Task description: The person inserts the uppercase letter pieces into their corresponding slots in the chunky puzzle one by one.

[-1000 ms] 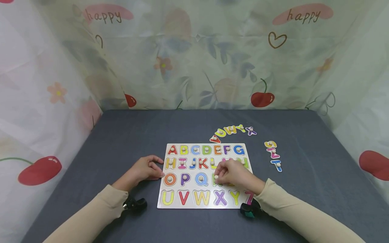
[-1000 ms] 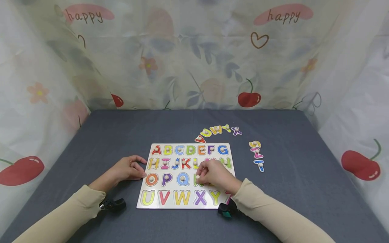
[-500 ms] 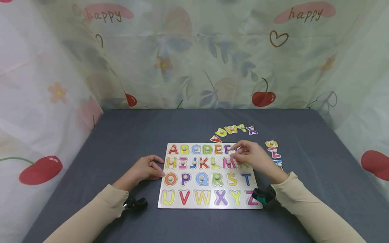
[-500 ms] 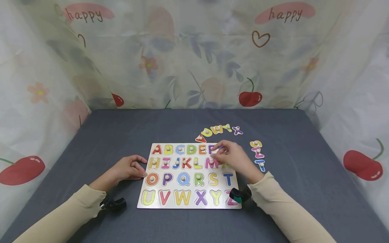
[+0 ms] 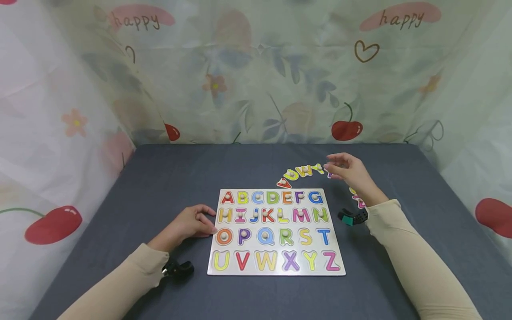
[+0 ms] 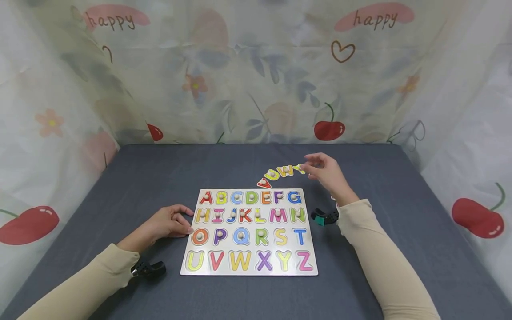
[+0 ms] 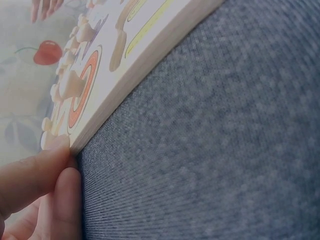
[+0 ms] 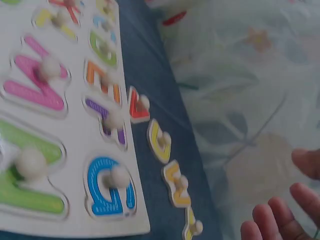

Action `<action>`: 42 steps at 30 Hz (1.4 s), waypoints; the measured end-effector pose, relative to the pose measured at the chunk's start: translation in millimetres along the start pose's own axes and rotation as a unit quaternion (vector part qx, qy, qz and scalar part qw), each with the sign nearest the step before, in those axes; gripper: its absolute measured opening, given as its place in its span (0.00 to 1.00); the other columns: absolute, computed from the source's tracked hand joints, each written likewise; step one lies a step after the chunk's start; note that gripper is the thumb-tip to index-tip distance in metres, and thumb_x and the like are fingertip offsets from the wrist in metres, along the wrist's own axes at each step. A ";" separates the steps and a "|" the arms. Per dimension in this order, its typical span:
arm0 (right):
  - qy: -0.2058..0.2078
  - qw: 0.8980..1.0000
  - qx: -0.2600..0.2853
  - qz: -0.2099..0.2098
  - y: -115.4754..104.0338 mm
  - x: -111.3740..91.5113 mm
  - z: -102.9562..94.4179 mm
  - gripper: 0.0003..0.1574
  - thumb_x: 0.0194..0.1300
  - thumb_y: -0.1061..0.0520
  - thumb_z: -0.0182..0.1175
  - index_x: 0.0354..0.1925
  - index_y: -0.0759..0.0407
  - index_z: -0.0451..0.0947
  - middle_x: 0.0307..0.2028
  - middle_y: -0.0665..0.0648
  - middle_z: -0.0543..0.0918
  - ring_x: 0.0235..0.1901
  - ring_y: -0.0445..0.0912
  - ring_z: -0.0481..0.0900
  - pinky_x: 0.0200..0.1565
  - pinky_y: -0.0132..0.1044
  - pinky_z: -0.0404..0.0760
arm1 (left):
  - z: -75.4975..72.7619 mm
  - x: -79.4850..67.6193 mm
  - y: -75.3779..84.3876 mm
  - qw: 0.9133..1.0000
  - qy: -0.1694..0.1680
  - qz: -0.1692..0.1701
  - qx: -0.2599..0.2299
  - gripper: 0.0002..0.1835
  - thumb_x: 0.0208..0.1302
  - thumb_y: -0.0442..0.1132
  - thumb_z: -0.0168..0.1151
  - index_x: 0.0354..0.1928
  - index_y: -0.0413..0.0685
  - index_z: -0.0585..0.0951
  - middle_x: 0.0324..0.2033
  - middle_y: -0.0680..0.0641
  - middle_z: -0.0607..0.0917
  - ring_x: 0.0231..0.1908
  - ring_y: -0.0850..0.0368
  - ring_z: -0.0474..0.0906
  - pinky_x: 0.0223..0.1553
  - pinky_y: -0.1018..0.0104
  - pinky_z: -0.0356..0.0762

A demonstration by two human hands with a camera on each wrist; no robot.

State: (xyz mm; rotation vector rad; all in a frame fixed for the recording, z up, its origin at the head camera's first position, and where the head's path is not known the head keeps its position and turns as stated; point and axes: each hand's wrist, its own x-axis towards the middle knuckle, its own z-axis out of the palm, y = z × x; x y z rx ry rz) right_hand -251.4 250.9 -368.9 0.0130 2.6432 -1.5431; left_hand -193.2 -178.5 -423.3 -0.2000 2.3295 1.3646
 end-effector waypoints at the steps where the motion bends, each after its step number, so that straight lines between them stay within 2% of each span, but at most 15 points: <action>1: 0.004 1.000 0.001 -0.001 2.3 3.8 -1.7 0.34 0.68 0.46 0.59 0.66 0.59 0.65 0.59 0.64 0.73 0.55 0.54 0.76 0.58 0.49 0.75 | 0.1 0.0 0.1 1.000 -0.001 0.001 0.001 0.27 0.50 0.31 0.74 0.53 0.40 0.74 0.25 0.48 0.85 0.27 0.58 0.81 0.31 0.66 0.82; 5: 0.010 1.000 0.006 0.001 11.3 15.3 -9.1 0.38 0.68 0.44 0.59 0.69 0.58 0.62 0.62 0.65 0.71 0.58 0.55 0.74 0.60 0.51 0.72 | 0.4 0.2 0.1 1.000 -0.001 0.006 -0.002 0.26 0.51 0.31 0.74 0.53 0.40 0.75 0.24 0.48 0.85 0.27 0.59 0.82 0.31 0.66 0.82; 9: 0.006 1.000 0.002 0.006 22.3 19.1 -18.5 0.42 0.67 0.42 0.59 0.70 0.60 0.59 0.65 0.68 0.68 0.61 0.60 0.71 0.62 0.53 0.70 | 0.4 0.7 -0.6 1.000 -0.003 0.007 -0.004 0.26 0.51 0.31 0.73 0.52 0.40 0.75 0.24 0.49 0.85 0.28 0.59 0.82 0.31 0.67 0.82; 15: 0.006 0.999 -0.019 0.031 39.4 9.1 -34.3 0.48 0.65 0.35 0.57 0.71 0.59 0.57 0.66 0.67 0.67 0.63 0.59 0.69 0.62 0.52 0.70 | 0.8 0.5 -0.1 1.000 0.000 0.005 -0.003 0.25 0.51 0.31 0.73 0.52 0.40 0.75 0.23 0.49 0.85 0.27 0.59 0.82 0.31 0.67 0.81; 19: 0.003 0.998 -0.041 0.045 50.5 -1.9 -46.6 0.49 0.65 0.33 0.56 0.71 0.61 0.57 0.66 0.68 0.66 0.62 0.60 0.69 0.60 0.49 0.74 | 0.5 0.7 -1.2 1.000 -0.003 0.009 -0.005 0.25 0.52 0.31 0.73 0.52 0.39 0.75 0.24 0.49 0.85 0.27 0.59 0.82 0.31 0.67 0.82; 23: 0.006 0.996 -0.064 0.055 60.1 -11.0 -56.0 0.47 0.67 0.35 0.54 0.69 0.64 0.59 0.65 0.69 0.67 0.60 0.60 0.71 0.54 0.44 0.78 | -1.3 1.5 -2.6 1.000 -0.006 0.015 -0.006 0.25 0.52 0.31 0.73 0.52 0.39 0.75 0.24 0.49 0.85 0.28 0.59 0.82 0.32 0.66 0.82; 28: 0.012 0.994 -0.080 0.078 68.7 -15.6 -59.9 0.41 0.67 0.40 0.58 0.66 0.66 0.64 0.60 0.69 0.73 0.50 0.51 0.77 0.45 0.38 0.81 | -2.8 1.7 -3.4 1.000 -0.007 0.016 -0.008 0.26 0.51 0.31 0.73 0.52 0.39 0.75 0.24 0.48 0.85 0.28 0.59 0.82 0.32 0.66 0.82; 33: -0.013 0.990 -0.111 0.084 78.4 -13.7 -61.5 0.36 0.67 0.45 0.60 0.62 0.67 0.69 0.55 0.67 0.78 0.42 0.43 0.78 0.40 0.31 0.79 | -1.5 1.3 -3.5 1.000 -0.011 0.018 -0.011 0.26 0.52 0.31 0.73 0.53 0.39 0.74 0.24 0.49 0.85 0.27 0.59 0.82 0.32 0.66 0.82; 42: -0.060 0.986 -0.129 0.085 79.5 -8.0 -59.8 0.30 0.67 0.47 0.61 0.58 0.67 0.74 0.46 0.59 0.84 0.41 0.47 0.77 0.41 0.33 0.76 | -1.0 -0.5 -3.0 1.000 -0.011 0.018 -0.015 0.27 0.52 0.31 0.73 0.54 0.37 0.74 0.23 0.49 0.85 0.28 0.60 0.82 0.32 0.66 0.82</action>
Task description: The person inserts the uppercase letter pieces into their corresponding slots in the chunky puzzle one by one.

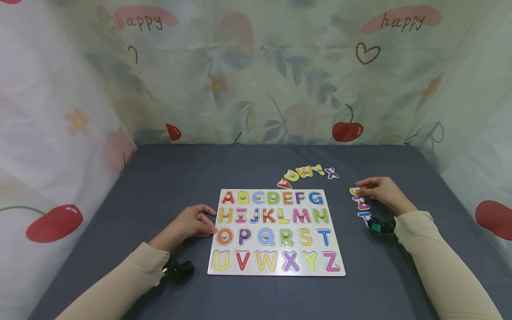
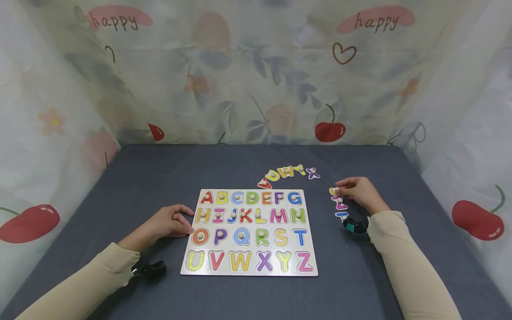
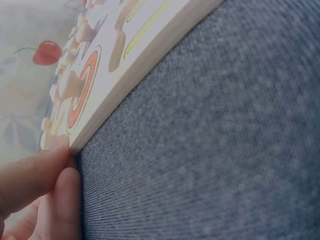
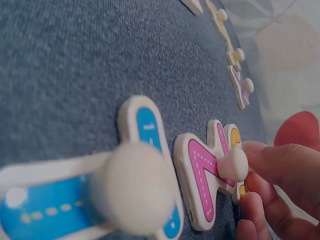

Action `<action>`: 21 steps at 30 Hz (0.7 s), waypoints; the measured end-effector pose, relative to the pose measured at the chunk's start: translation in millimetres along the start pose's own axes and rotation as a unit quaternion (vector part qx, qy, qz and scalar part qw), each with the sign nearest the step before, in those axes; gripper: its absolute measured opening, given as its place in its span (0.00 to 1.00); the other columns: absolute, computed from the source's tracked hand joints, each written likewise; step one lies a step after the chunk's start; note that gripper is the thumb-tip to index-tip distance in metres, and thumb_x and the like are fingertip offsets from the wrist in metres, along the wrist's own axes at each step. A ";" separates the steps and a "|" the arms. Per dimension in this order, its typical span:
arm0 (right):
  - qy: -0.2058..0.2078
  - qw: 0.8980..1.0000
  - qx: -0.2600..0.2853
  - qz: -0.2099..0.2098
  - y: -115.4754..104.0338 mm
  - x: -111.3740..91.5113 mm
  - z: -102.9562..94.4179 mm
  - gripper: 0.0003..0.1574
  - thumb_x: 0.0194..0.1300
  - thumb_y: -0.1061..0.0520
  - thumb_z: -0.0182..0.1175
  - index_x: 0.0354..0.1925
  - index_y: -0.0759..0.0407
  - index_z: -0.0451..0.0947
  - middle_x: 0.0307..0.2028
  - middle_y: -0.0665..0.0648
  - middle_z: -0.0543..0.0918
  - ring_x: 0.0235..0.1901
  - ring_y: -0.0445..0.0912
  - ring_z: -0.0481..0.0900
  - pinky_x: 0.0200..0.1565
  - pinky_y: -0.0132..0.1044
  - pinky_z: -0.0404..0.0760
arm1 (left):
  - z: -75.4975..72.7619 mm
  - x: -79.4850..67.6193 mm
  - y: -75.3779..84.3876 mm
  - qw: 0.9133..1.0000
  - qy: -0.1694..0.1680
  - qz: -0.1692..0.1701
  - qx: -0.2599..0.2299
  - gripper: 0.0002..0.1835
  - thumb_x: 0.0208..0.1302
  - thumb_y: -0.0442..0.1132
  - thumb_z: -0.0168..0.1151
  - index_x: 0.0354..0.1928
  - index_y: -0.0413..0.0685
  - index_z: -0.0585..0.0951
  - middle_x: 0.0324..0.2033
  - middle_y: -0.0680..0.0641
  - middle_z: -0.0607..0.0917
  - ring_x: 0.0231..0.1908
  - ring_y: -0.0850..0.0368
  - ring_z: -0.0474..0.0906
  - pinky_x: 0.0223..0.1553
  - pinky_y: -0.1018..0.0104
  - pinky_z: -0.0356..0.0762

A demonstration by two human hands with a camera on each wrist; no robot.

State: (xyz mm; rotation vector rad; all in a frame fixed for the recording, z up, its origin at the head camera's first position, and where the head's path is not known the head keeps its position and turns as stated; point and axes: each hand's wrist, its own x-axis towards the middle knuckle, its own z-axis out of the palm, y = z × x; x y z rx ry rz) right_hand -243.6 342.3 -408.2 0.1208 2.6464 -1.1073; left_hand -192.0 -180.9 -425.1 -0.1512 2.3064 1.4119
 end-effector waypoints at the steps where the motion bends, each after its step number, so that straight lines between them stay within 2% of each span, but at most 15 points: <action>1: -0.005 1.000 -0.001 0.001 -0.3 0.3 -0.5 0.30 0.67 0.48 0.61 0.58 0.67 0.74 0.46 0.59 0.84 0.41 0.47 0.76 0.41 0.33 0.75 | 0.0 0.1 -0.1 1.000 0.000 0.000 0.000 0.27 0.52 0.31 0.73 0.54 0.37 0.74 0.23 0.49 0.85 0.28 0.60 0.82 0.32 0.66 0.82; 3: -0.012 1.000 -0.003 0.005 -1.0 0.9 -1.5 0.29 0.67 0.48 0.61 0.58 0.66 0.75 0.46 0.58 0.84 0.41 0.48 0.76 0.41 0.33 0.75 | 0.2 0.7 -0.3 1.000 0.001 -0.002 -0.001 0.26 0.52 0.31 0.73 0.53 0.38 0.74 0.23 0.49 0.85 0.28 0.60 0.82 0.32 0.66 0.82; 12: -0.025 0.999 -0.018 0.012 -0.2 3.7 -4.3 0.28 0.66 0.47 0.62 0.57 0.64 0.77 0.53 0.65 0.80 0.44 0.51 0.74 0.41 0.34 0.76 | 0.4 2.5 -2.8 1.000 0.005 0.000 0.004 0.26 0.52 0.31 0.73 0.53 0.39 0.74 0.24 0.49 0.85 0.27 0.59 0.82 0.31 0.66 0.82; 21: 0.012 0.999 -0.035 0.007 -7.9 6.9 -5.7 0.27 0.65 0.45 0.63 0.52 0.64 0.80 0.49 0.64 0.81 0.39 0.51 0.74 0.37 0.36 0.74 | 0.6 2.0 -1.3 1.000 0.007 -0.004 0.007 0.26 0.52 0.31 0.73 0.53 0.39 0.74 0.24 0.49 0.85 0.27 0.59 0.81 0.31 0.66 0.81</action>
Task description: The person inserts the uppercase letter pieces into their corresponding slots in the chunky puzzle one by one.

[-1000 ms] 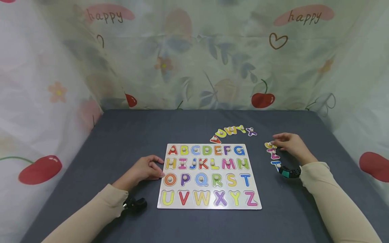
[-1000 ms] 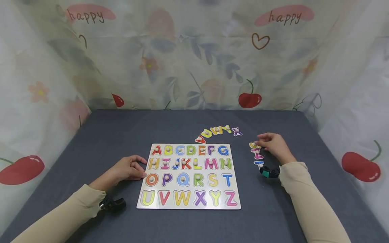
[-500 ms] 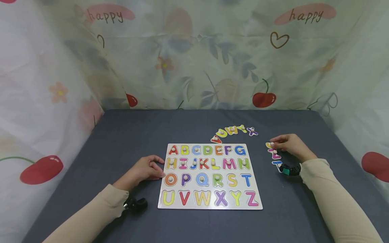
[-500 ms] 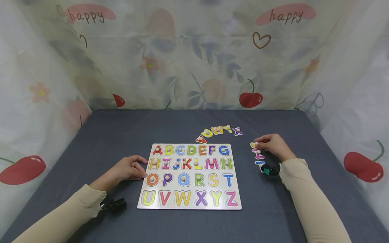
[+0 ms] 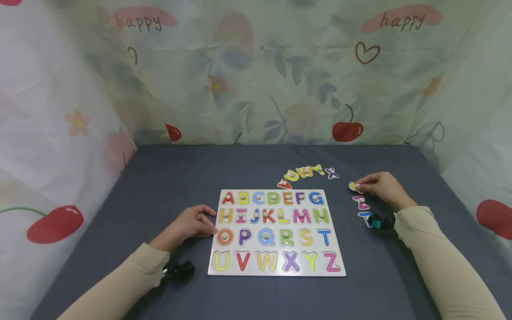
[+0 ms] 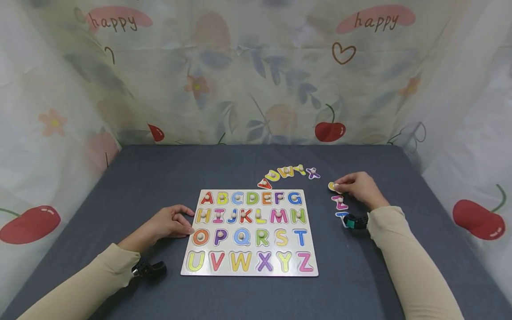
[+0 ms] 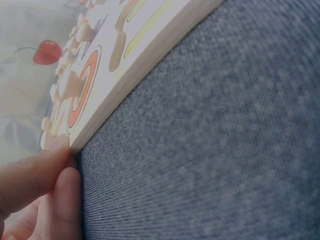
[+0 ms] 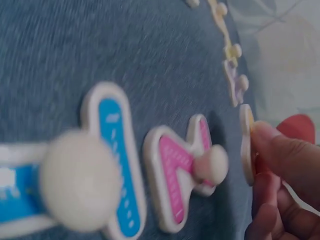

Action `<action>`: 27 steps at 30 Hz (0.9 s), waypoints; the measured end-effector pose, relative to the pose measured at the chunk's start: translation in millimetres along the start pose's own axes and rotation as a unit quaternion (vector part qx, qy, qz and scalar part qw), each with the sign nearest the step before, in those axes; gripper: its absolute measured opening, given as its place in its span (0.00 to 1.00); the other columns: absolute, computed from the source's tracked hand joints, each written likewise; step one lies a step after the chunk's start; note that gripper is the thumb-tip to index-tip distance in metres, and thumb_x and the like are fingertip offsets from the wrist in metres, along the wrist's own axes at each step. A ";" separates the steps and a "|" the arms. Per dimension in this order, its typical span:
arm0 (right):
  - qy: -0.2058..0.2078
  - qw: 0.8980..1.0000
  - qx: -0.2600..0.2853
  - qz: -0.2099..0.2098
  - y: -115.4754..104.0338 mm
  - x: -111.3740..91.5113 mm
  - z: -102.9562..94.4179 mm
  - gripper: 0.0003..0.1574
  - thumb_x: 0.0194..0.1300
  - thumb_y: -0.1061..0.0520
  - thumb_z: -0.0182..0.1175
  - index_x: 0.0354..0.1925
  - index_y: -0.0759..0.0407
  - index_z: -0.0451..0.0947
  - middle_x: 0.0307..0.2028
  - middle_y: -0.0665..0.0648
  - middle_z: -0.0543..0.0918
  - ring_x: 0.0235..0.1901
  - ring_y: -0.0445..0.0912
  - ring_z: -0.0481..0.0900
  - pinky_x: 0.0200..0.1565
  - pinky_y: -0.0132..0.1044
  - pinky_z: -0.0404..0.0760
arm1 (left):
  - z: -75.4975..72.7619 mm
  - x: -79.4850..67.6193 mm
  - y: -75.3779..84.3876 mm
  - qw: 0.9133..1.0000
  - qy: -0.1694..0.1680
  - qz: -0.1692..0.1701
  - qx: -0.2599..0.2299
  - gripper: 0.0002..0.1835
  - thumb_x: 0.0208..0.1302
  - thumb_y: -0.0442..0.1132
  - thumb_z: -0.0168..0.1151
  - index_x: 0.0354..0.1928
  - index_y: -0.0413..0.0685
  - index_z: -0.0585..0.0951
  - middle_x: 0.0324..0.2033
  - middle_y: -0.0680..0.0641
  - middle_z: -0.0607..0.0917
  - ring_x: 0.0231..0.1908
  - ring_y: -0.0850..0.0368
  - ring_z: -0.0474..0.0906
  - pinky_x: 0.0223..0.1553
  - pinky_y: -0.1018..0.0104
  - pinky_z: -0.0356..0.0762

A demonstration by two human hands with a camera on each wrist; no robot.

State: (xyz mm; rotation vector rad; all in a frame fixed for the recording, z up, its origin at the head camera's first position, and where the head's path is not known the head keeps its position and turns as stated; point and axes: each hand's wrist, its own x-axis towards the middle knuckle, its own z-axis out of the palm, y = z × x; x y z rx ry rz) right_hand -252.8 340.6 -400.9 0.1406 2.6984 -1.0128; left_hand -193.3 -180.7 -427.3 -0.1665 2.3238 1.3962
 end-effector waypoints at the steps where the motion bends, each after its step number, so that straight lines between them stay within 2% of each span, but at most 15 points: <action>1: 0.005 1.000 -0.001 -0.003 -2.9 -1.4 -0.2 0.27 0.64 0.44 0.63 0.51 0.64 0.80 0.48 0.63 0.82 0.39 0.50 0.74 0.37 0.36 0.75 | -0.1 -0.2 0.1 1.000 0.000 0.000 0.000 0.26 0.52 0.31 0.73 0.53 0.39 0.74 0.24 0.49 0.85 0.27 0.59 0.81 0.31 0.67 0.81; 6: 0.037 0.999 -0.018 -0.034 -21.6 -12.4 4.7 0.29 0.60 0.40 0.66 0.46 0.63 0.83 0.40 0.58 0.85 0.35 0.49 0.76 0.35 0.35 0.75 | -0.6 -0.5 0.7 1.000 0.001 -0.002 -0.002 0.26 0.51 0.30 0.73 0.52 0.39 0.74 0.24 0.48 0.85 0.26 0.59 0.81 0.30 0.66 0.81; 10: 0.041 0.998 -0.011 -0.050 -39.3 -24.6 15.9 0.28 0.59 0.39 0.67 0.44 0.62 0.83 0.36 0.55 0.86 0.34 0.50 0.77 0.33 0.37 0.77 | -0.9 -0.6 1.6 1.000 -0.001 -0.005 -0.005 0.26 0.51 0.30 0.73 0.52 0.39 0.74 0.24 0.48 0.85 0.26 0.59 0.81 0.30 0.66 0.81; 19: 0.011 0.996 -0.004 -0.092 -68.9 -55.0 52.2 0.20 0.55 0.44 0.71 0.37 0.59 0.84 0.28 0.51 0.85 0.28 0.47 0.74 0.30 0.36 0.73 | -0.6 -0.3 1.4 1.000 -0.002 -0.004 -0.004 0.26 0.51 0.30 0.73 0.52 0.39 0.74 0.24 0.48 0.85 0.26 0.59 0.81 0.31 0.66 0.82; 27: -0.033 0.992 0.021 -0.122 -78.6 -78.1 85.2 0.17 0.53 0.49 0.73 0.33 0.59 0.83 0.24 0.50 0.82 0.24 0.44 0.74 0.25 0.32 0.74 | 0.7 0.7 0.4 1.000 -0.003 -0.004 -0.006 0.25 0.51 0.30 0.73 0.52 0.39 0.74 0.24 0.48 0.85 0.26 0.59 0.82 0.31 0.66 0.82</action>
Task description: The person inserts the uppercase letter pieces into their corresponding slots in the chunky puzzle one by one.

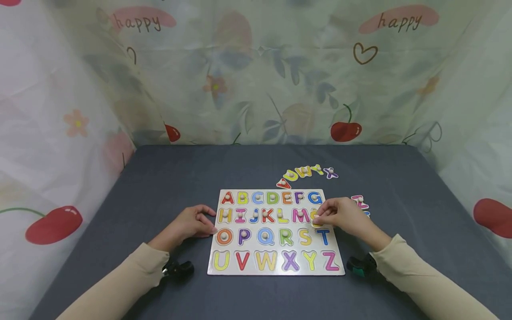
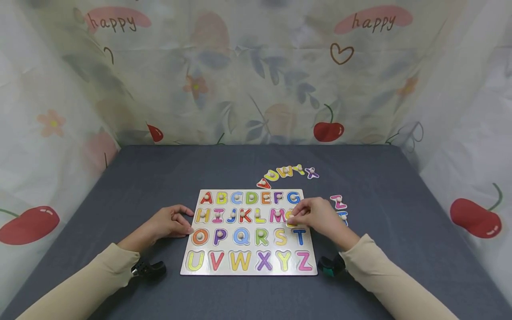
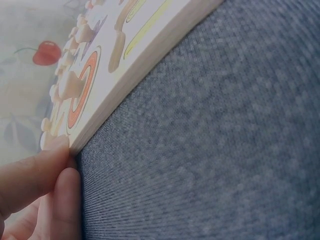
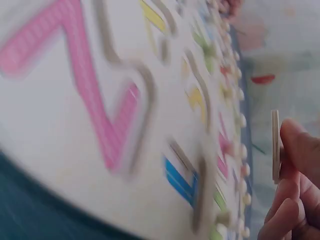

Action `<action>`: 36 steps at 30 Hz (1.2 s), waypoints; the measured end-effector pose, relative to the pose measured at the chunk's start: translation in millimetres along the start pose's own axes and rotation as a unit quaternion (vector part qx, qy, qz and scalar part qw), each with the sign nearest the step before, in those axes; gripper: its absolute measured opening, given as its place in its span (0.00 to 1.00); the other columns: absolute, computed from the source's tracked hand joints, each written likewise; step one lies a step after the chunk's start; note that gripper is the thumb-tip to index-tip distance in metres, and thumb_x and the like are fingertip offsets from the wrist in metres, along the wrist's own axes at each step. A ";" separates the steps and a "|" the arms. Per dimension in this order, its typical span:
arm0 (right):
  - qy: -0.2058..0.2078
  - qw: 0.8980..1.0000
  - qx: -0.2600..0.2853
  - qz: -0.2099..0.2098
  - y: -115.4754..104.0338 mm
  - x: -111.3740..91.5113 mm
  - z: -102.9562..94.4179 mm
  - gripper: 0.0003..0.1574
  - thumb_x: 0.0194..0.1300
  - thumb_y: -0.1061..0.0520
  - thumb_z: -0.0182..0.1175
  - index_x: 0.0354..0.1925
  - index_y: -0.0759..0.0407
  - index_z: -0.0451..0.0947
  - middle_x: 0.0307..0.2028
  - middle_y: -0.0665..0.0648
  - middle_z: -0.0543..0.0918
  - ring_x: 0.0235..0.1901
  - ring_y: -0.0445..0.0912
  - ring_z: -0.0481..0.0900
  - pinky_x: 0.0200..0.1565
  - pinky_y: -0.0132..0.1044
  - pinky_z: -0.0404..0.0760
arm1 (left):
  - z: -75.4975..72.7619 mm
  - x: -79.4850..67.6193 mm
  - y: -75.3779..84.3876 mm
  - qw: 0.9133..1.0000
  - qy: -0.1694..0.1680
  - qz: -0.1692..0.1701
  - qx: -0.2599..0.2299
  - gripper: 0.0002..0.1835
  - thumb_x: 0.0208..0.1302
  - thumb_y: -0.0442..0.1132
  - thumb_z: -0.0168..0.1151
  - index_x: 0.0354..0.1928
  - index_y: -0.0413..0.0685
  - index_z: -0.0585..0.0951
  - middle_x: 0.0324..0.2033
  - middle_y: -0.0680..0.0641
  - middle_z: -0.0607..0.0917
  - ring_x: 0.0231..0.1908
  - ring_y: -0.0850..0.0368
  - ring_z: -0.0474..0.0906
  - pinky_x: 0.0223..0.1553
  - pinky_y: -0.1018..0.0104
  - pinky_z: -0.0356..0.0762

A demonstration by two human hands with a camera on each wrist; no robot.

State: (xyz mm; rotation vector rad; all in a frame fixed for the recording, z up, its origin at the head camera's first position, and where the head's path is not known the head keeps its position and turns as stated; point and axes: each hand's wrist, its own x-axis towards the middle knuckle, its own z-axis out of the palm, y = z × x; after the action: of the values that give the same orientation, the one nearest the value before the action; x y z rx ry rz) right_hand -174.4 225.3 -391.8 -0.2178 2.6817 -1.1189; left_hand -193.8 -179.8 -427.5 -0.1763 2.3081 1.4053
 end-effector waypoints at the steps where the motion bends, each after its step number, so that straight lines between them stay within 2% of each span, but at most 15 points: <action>1: -0.002 1.000 0.000 -0.003 -0.4 -1.5 3.5 0.16 0.53 0.49 0.73 0.32 0.59 0.83 0.23 0.50 0.82 0.23 0.44 0.74 0.24 0.32 0.74 | -0.1 -0.2 -0.4 1.000 -0.002 0.004 0.002 0.26 0.51 0.29 0.73 0.52 0.38 0.74 0.24 0.48 0.85 0.26 0.59 0.82 0.31 0.66 0.82; 11: -0.016 1.000 0.003 -0.005 0.3 -9.8 28.9 0.14 0.50 0.52 0.75 0.27 0.57 0.81 0.20 0.49 0.79 0.21 0.42 0.73 0.21 0.30 0.71 | -0.7 -1.5 -0.3 1.000 -0.002 0.016 0.000 0.27 0.50 0.29 0.74 0.52 0.37 0.74 0.24 0.48 0.85 0.26 0.59 0.82 0.30 0.66 0.82; 19: -0.016 1.000 -0.020 -0.007 -2.5 -12.7 42.2 0.14 0.49 0.51 0.76 0.25 0.55 0.81 0.20 0.47 0.78 0.21 0.41 0.73 0.21 0.29 0.69 | -0.6 -1.2 -0.5 1.000 0.002 0.013 -0.001 0.26 0.50 0.29 0.73 0.52 0.38 0.74 0.24 0.48 0.85 0.26 0.59 0.82 0.30 0.66 0.81; 23: -0.014 1.000 -0.016 0.010 -3.3 -12.5 45.8 0.13 0.50 0.51 0.75 0.25 0.54 0.80 0.20 0.48 0.78 0.20 0.41 0.73 0.19 0.29 0.67 | -0.4 -1.4 -0.9 1.000 0.001 0.012 -0.001 0.26 0.50 0.29 0.73 0.52 0.38 0.74 0.24 0.48 0.85 0.26 0.59 0.82 0.30 0.66 0.81; 36: -0.012 1.000 -0.021 0.004 -4.8 -11.1 49.1 0.13 0.50 0.52 0.75 0.24 0.54 0.79 0.19 0.48 0.78 0.18 0.41 0.72 0.18 0.30 0.67 | 0.1 -1.7 0.3 1.000 0.000 0.007 -0.001 0.26 0.51 0.29 0.73 0.52 0.38 0.74 0.24 0.47 0.85 0.26 0.58 0.82 0.30 0.66 0.81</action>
State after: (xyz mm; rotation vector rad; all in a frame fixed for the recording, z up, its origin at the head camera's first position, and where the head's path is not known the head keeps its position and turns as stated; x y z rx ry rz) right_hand -150.5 191.0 -420.2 -0.2253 2.6833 -1.0526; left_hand -192.3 -179.7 -426.6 -0.1597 2.3133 1.4138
